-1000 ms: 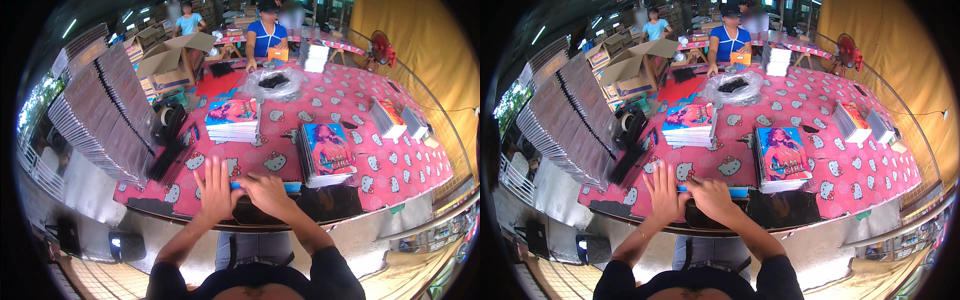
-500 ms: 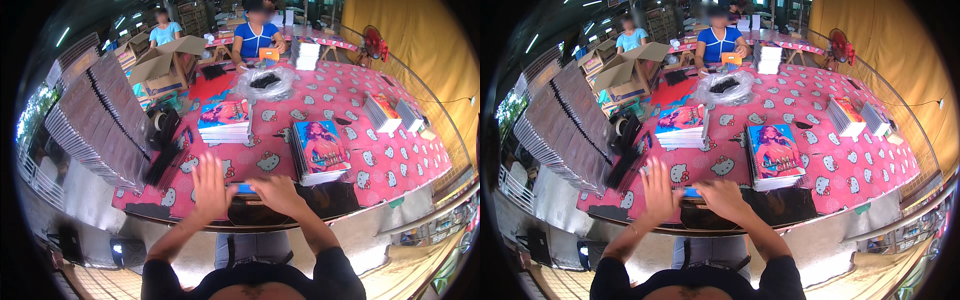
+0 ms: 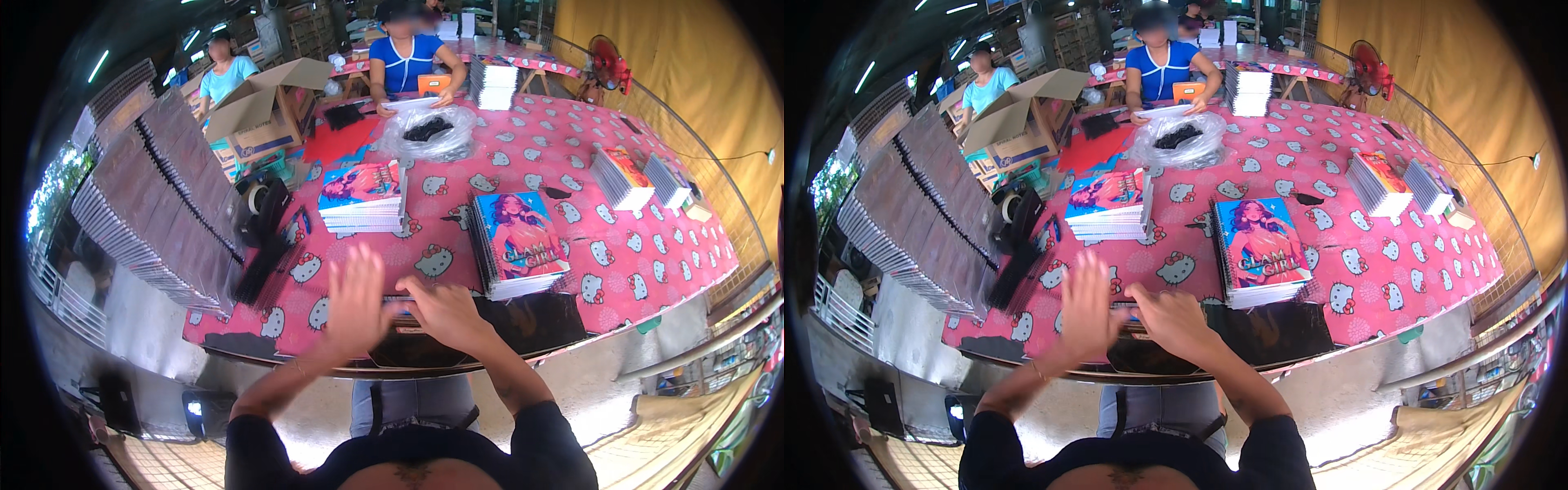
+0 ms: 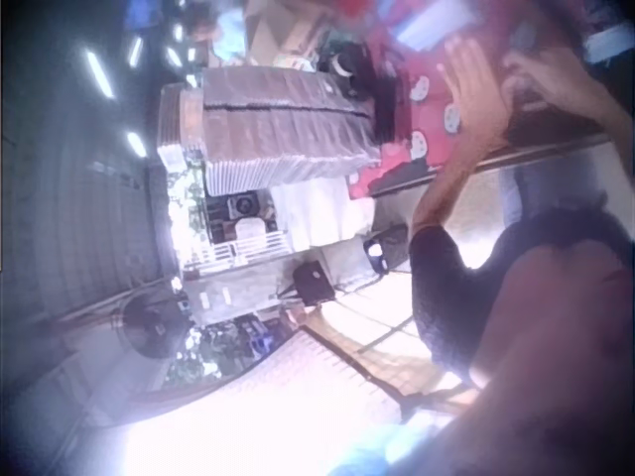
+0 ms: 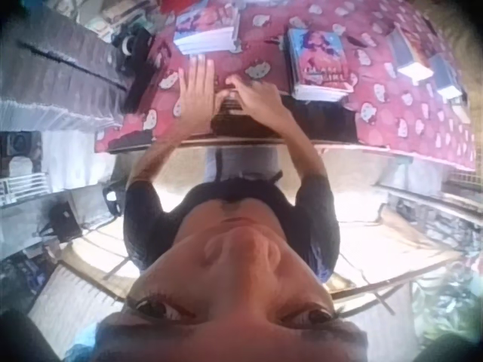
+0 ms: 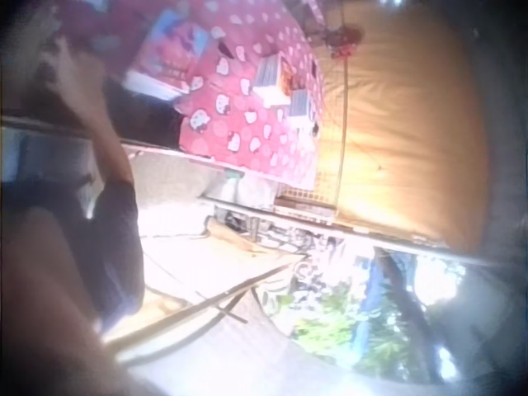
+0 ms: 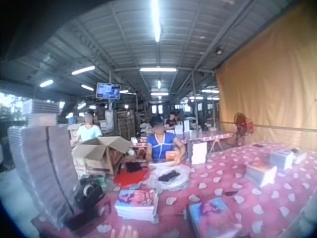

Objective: The person inserts a blue spiral binding coil through the pre-punched holes of a notebook cover and stack of pages by hand, then places the finished notebook onto a stack.

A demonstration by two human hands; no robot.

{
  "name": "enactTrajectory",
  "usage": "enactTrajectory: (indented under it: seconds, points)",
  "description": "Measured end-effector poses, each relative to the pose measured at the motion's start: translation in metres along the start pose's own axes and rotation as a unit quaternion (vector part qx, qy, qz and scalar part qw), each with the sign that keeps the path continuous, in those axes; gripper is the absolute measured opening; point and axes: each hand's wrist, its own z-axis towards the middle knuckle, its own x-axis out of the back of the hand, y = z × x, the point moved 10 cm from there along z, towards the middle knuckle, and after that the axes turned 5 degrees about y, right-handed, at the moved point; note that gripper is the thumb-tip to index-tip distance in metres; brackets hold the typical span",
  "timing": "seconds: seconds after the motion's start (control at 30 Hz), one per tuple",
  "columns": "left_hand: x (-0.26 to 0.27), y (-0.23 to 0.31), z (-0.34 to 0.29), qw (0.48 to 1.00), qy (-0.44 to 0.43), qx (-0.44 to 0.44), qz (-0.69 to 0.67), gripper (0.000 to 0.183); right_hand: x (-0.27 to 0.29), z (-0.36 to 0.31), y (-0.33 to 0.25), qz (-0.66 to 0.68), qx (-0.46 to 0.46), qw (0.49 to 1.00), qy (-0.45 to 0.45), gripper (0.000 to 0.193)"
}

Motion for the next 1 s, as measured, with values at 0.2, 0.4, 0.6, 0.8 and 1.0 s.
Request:
enactTrajectory:
  seconds: [0.2, 0.4, 0.6, 0.8, 1.0]
  points:
    - [-0.002, 0.053, -0.039, 0.988, -0.092, -0.072, -0.097, 0.083, 0.035, -0.052, 0.058, 0.347, -0.023, 0.919, 0.188, 0.050]
    - [0.008, 0.009, 0.011, 0.974, -0.071, -0.120, -0.179, 0.069, -0.019, -0.053, 0.076, 0.392, -0.097, 0.893, 0.198, 0.023]
    - [-0.024, 0.047, -0.037, 0.991, -0.097, -0.080, -0.044, 0.092, -0.013, -0.051, 0.069, 0.360, -0.070, 0.893, 0.262, 0.020]
    - [-0.030, 0.067, -0.065, 0.972, -0.105, -0.177, -0.115, 0.090, -0.028, -0.048, 0.069, 0.383, -0.074, 0.890, 0.235, 0.023]
    - [-0.007, 0.054, -0.022, 0.984, -0.048, -0.172, -0.003, 0.082, -0.032, -0.044, 0.064, 0.486, -0.089, 0.859, 0.132, 0.018]
